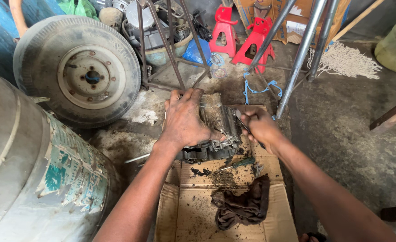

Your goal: The person cleans a metallic engine part by scraping off grime with a metal file and a screwdriver. They repeatedly scrape the surface and wipe away debris with a rag, working over a cardboard sheet in a cluttered workshop.

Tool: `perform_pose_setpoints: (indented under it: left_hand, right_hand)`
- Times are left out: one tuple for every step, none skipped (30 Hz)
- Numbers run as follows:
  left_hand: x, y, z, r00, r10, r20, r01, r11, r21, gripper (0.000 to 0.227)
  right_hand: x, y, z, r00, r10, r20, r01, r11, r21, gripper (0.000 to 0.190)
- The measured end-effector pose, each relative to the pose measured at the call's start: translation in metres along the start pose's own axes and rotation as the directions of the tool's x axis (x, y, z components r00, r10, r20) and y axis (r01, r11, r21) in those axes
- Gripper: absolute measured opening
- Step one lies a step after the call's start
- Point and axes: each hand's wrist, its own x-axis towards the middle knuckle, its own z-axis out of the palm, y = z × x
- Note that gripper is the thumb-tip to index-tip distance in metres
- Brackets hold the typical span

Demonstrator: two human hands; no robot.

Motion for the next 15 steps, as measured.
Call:
perform_pose_setpoints:
  left_hand:
    - [0.000, -0.001, 0.000, 1.000, -0.003, 0.003, 0.003, 1.000, 0.002, 0.130]
    - [0.001, -0.001, 0.000, 1.000, -0.005, 0.003, 0.005, 1.000, 0.001, 0.130]
    - [0.001, -0.002, 0.002, 1.000, -0.007, 0.003, 0.007, 1.000, -0.001, 0.129]
    - [0.004, -0.003, 0.003, 1.000, 0.003, -0.009, -0.003, 1.000, 0.013, 0.132]
    - [0.009, -0.004, 0.004, 1.000, 0.014, -0.020, -0.013, 1.000, 0.027, 0.134]
    - [0.011, -0.005, 0.005, 0.999, 0.027, -0.029, -0.026, 0.999, 0.042, 0.137]
    - [0.010, -0.006, 0.007, 0.999, 0.024, -0.029, -0.023, 0.999, 0.028, 0.135]
    - [0.009, -0.006, 0.007, 0.999, 0.022, -0.031, -0.022, 1.000, 0.019, 0.133]
    - [0.009, -0.006, 0.006, 0.999, 0.021, -0.033, -0.020, 1.000, 0.009, 0.131]
    - [0.007, -0.005, 0.005, 1.000, 0.009, -0.020, -0.009, 1.000, 0.014, 0.130]
    - [0.005, -0.004, 0.004, 1.000, -0.002, -0.008, 0.002, 1.000, 0.018, 0.130]
    - [0.003, -0.004, 0.003, 1.000, -0.015, 0.004, 0.015, 1.000, 0.021, 0.129]
    - [0.002, -0.004, 0.003, 1.000, -0.011, -0.010, 0.011, 1.000, 0.013, 0.131]
    - [0.003, -0.002, 0.003, 1.000, -0.004, -0.023, 0.004, 1.000, 0.002, 0.132]
    - [0.003, -0.002, 0.002, 0.999, 0.003, -0.037, -0.003, 1.000, -0.008, 0.133]
  right_hand:
    - [-0.007, 0.004, -0.001, 1.000, 0.013, -0.001, -0.013, 0.997, -0.071, 0.032]
    - [-0.017, 0.010, -0.007, 1.000, 0.023, -0.007, -0.024, 0.989, -0.144, 0.030]
    - [-0.026, 0.016, -0.013, 0.999, 0.034, -0.013, -0.036, 0.976, -0.217, 0.029]
    - [-0.033, 0.022, -0.021, 1.000, 0.004, -0.030, -0.012, 0.953, -0.302, 0.031]
    - [-0.040, 0.028, -0.029, 0.999, -0.028, -0.043, 0.009, 0.923, -0.385, 0.033]
    - [-0.045, 0.035, -0.036, 0.997, -0.057, -0.055, 0.025, 0.886, -0.463, 0.036]
    - [-0.047, 0.040, -0.041, 0.997, -0.050, -0.055, 0.024, 0.920, -0.392, 0.040]
    - [-0.045, 0.042, -0.041, 0.998, -0.046, -0.053, 0.027, 0.949, -0.315, 0.044]
    - [-0.045, 0.044, -0.042, 0.998, -0.043, -0.051, 0.030, 0.971, -0.236, 0.048]
    - [-0.046, 0.045, -0.042, 0.994, -0.101, -0.037, 0.088, 0.961, -0.261, 0.048]
    - [-0.048, 0.046, -0.041, 0.987, -0.159, -0.021, 0.146, 0.947, -0.285, 0.047]
    - [-0.051, 0.045, -0.039, 0.976, -0.216, -0.003, 0.204, 0.928, -0.310, 0.047]
    - [-0.054, 0.043, -0.035, 0.961, -0.278, -0.009, 0.252, 0.883, -0.395, 0.045]
    - [-0.059, 0.040, -0.031, 0.941, -0.338, -0.012, 0.292, 0.828, -0.478, 0.043]
    - [-0.064, 0.034, -0.026, 0.918, -0.397, -0.008, 0.326, 0.763, -0.558, 0.041]
